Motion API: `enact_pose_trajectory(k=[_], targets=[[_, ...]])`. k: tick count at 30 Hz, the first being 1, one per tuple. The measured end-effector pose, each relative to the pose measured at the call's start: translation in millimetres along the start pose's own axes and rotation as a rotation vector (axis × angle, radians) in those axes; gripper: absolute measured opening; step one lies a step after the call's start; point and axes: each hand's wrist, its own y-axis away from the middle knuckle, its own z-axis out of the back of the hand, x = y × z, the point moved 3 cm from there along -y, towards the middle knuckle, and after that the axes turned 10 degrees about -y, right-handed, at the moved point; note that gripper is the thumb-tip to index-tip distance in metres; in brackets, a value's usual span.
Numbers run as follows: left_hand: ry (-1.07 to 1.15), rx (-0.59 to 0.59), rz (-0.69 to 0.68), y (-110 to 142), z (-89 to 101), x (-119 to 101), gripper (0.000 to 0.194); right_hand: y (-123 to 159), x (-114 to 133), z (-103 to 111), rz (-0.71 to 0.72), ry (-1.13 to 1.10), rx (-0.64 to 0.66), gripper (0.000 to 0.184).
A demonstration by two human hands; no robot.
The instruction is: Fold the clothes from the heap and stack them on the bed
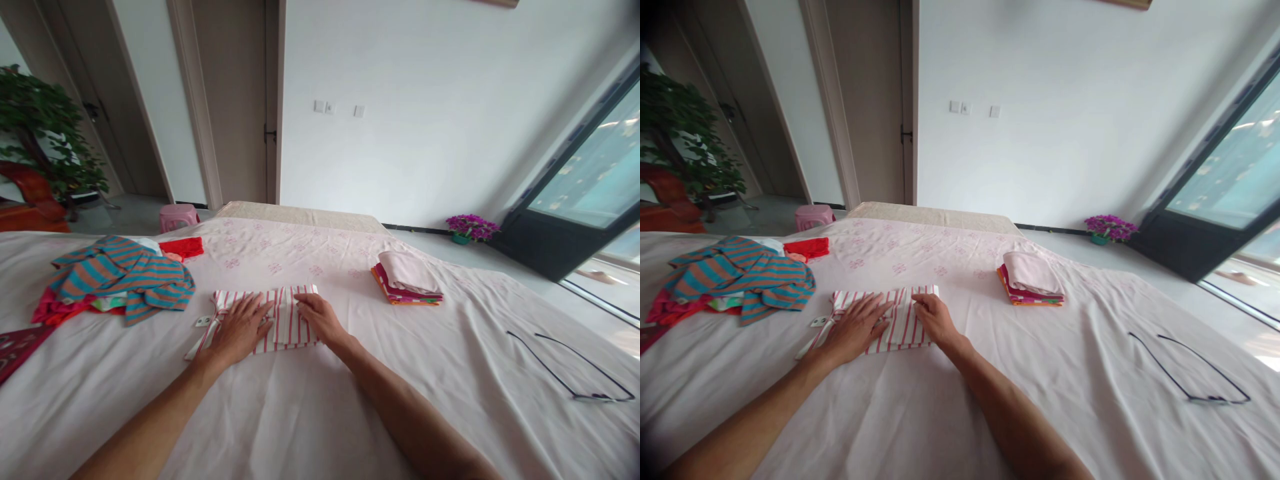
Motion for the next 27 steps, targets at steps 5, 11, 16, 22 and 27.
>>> enact_pose_trajectory(k=[5,11,16,22,27], targets=[[-0.025,-0.001,-0.007,0.2,1.9,-0.3,0.046,3.5,-1.2,17.4,0.177,0.373,-0.088,0.037],[-0.004,-0.031,-0.008,0.5,0.2,0.4,0.045,-1.8,-15.8,40.7,-0.147,0.611,-0.090,0.043],[-0.015,-0.038,-0.017,0.9,0.2,-0.2,0.045,-7.6,-23.1,45.7,-0.306,0.511,-0.034,0.046],[-0.009,-0.042,-0.013,0.7,1.7,-0.3,0.044,-4.9,-22.5,35.1,-0.265,0.440,-0.025,0.025],[0.025,-0.046,-0.018,0.5,2.0,-0.4,0.044,2.0,-17.4,24.1,-0.296,-0.142,-0.083,0.028]])
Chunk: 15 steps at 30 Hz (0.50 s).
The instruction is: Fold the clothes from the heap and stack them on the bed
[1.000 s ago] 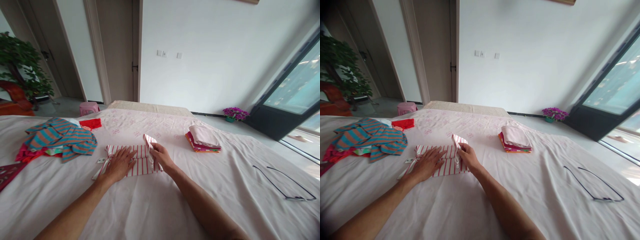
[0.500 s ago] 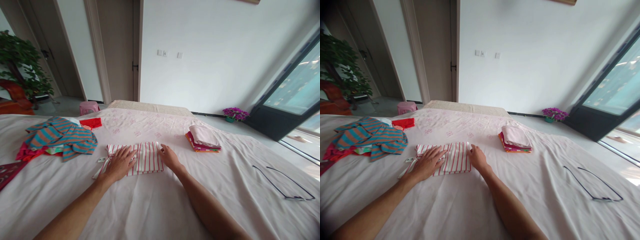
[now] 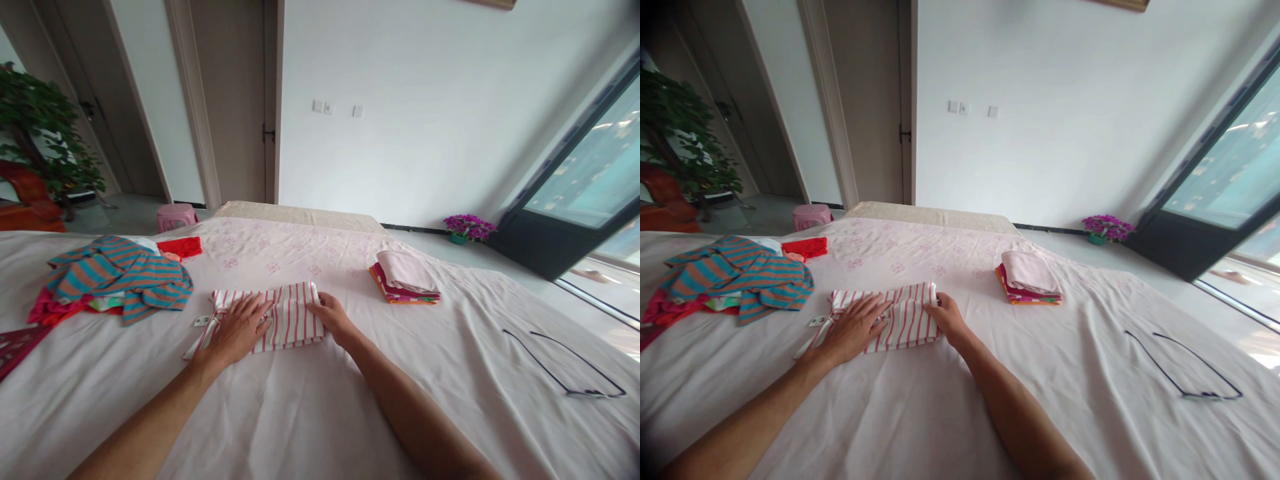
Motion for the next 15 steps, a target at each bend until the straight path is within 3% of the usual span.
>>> enact_pose_trajectory(k=[5,15], targets=[[0.027,-0.001,-0.004,0.4,1.9,-1.1,0.041,2.7,3.3,-3.4,-0.038,-0.305,-0.008,0.036],[0.017,-0.001,0.018,1.3,16.9,-9.3,0.035,0.9,1.4,8.6,-0.005,-0.298,-0.047,0.039]])
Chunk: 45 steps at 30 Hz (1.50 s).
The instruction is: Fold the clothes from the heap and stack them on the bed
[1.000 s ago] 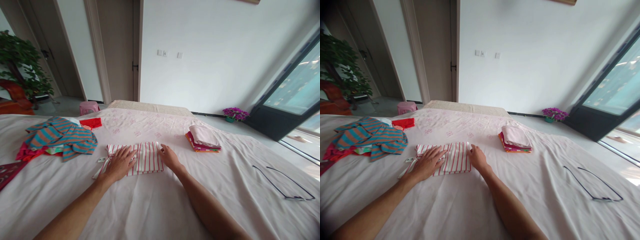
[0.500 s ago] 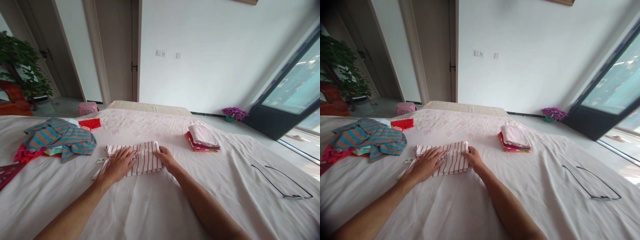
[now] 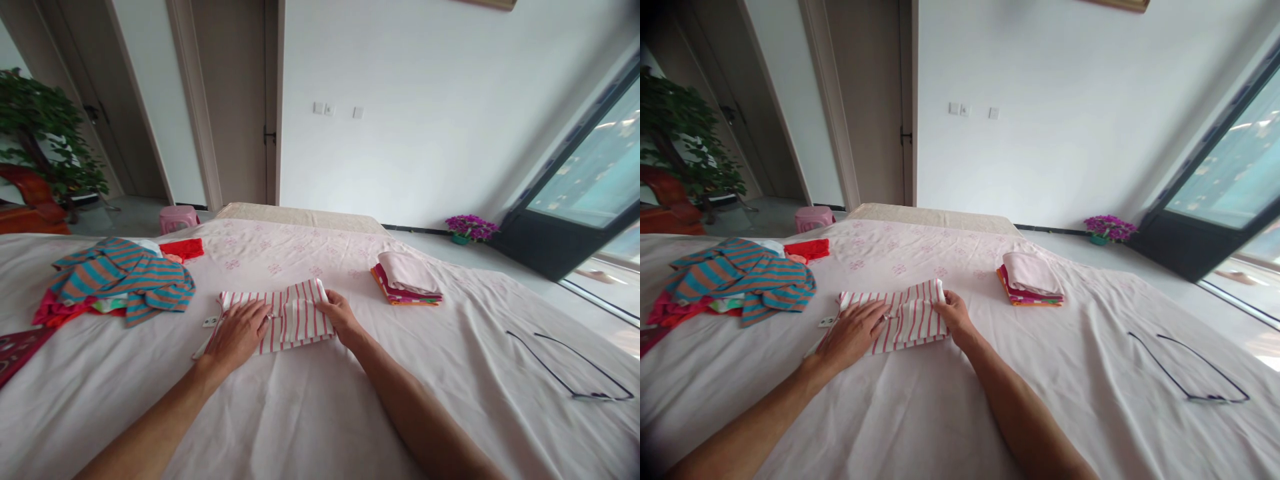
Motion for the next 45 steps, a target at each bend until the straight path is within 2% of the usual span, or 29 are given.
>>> enact_pose_trajectory(k=[9,13,21,26,32,36,45], targets=[[-0.016,-0.032,0.149,-0.7,5.4,5.4,0.030,-10.5,10.9,28.4,0.042,0.044,-0.079,0.038],[-0.005,-0.010,0.175,-2.1,9.9,7.1,0.031,-10.3,16.0,32.0,0.071,0.070,-0.087,0.035],[0.086,-0.013,0.180,-2.9,6.8,10.7,0.032,-0.4,27.1,11.5,0.085,0.098,0.004,0.038],[0.104,-0.004,0.187,-1.5,1.8,12.2,0.032,0.4,20.6,-4.6,0.092,0.106,0.060,0.043],[0.125,-0.005,0.163,-0.9,-0.1,13.1,0.031,7.3,7.7,-22.4,0.169,0.394,0.121,0.051],[0.137,-0.012,0.160,-1.4,-0.2,13.7,0.030,15.1,6.3,-34.5,0.165,0.506,0.147,0.056],[0.138,-0.021,0.169,-0.7,-1.8,14.8,0.030,21.8,15.4,-41.3,0.195,0.659,0.161,0.047]])
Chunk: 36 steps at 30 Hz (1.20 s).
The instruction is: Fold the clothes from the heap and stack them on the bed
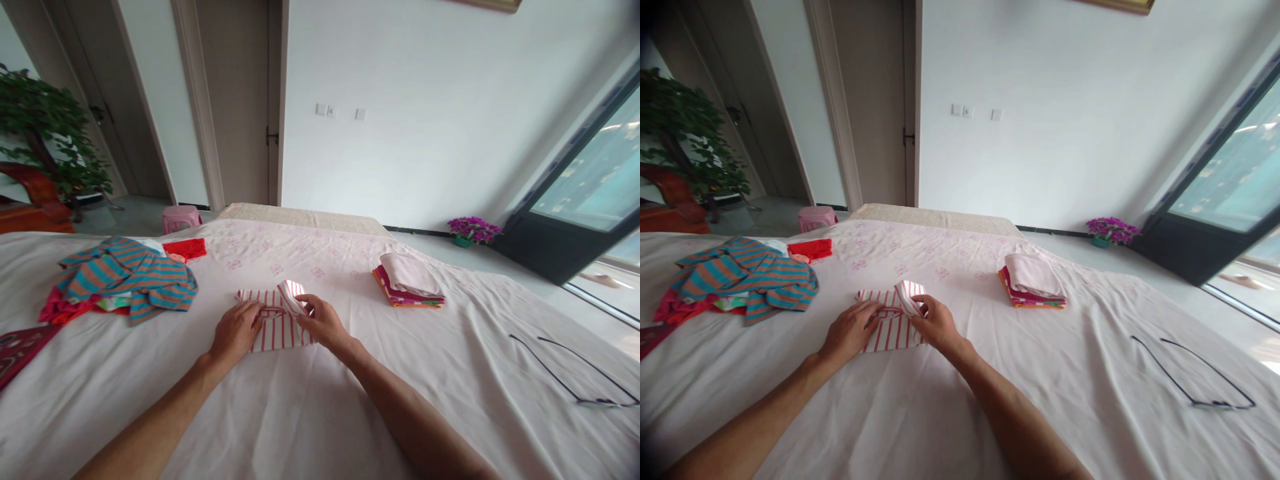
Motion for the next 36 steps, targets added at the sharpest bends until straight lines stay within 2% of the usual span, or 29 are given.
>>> enact_pose_trajectory(k=[7,11,17,20,23,26,30,33,36], targets=[[0.052,0.010,0.050,-0.7,-1.6,3.6,0.031,-6.6,18.6,-3.9,0.058,0.002,0.054,0.046],[0.155,0.029,0.170,-0.8,-2.9,8.9,0.035,-14.0,25.8,-19.0,0.085,0.043,0.094,0.048],[0.275,0.073,0.323,-1.0,-9.3,17.8,0.041,-18.0,21.2,-47.1,0.058,0.089,0.200,0.046],[0.396,0.041,0.399,-0.9,-11.5,22.7,0.043,-19.1,19.8,-50.8,0.024,0.063,0.187,0.047],[0.555,-0.040,0.454,-0.5,-11.9,26.8,0.045,-23.8,24.4,-49.9,0.013,0.039,0.112,0.048],[0.659,-0.104,0.525,0.0,-10.1,29.6,0.051,-31.5,28.6,-55.9,0.004,-0.023,0.070,0.050],[0.690,-0.174,0.599,-0.8,-2.9,30.9,0.051,-40.5,19.5,-79.7,-0.079,-0.157,0.123,0.046],[0.687,-0.150,0.610,-2.3,0.1,31.2,0.049,-43.1,10.7,-95.1,-0.074,-0.197,0.145,0.044],[0.684,-0.086,0.617,-2.7,-3.3,32.4,0.053,-41.3,8.2,-101.0,-0.101,-0.409,0.192,0.050]])
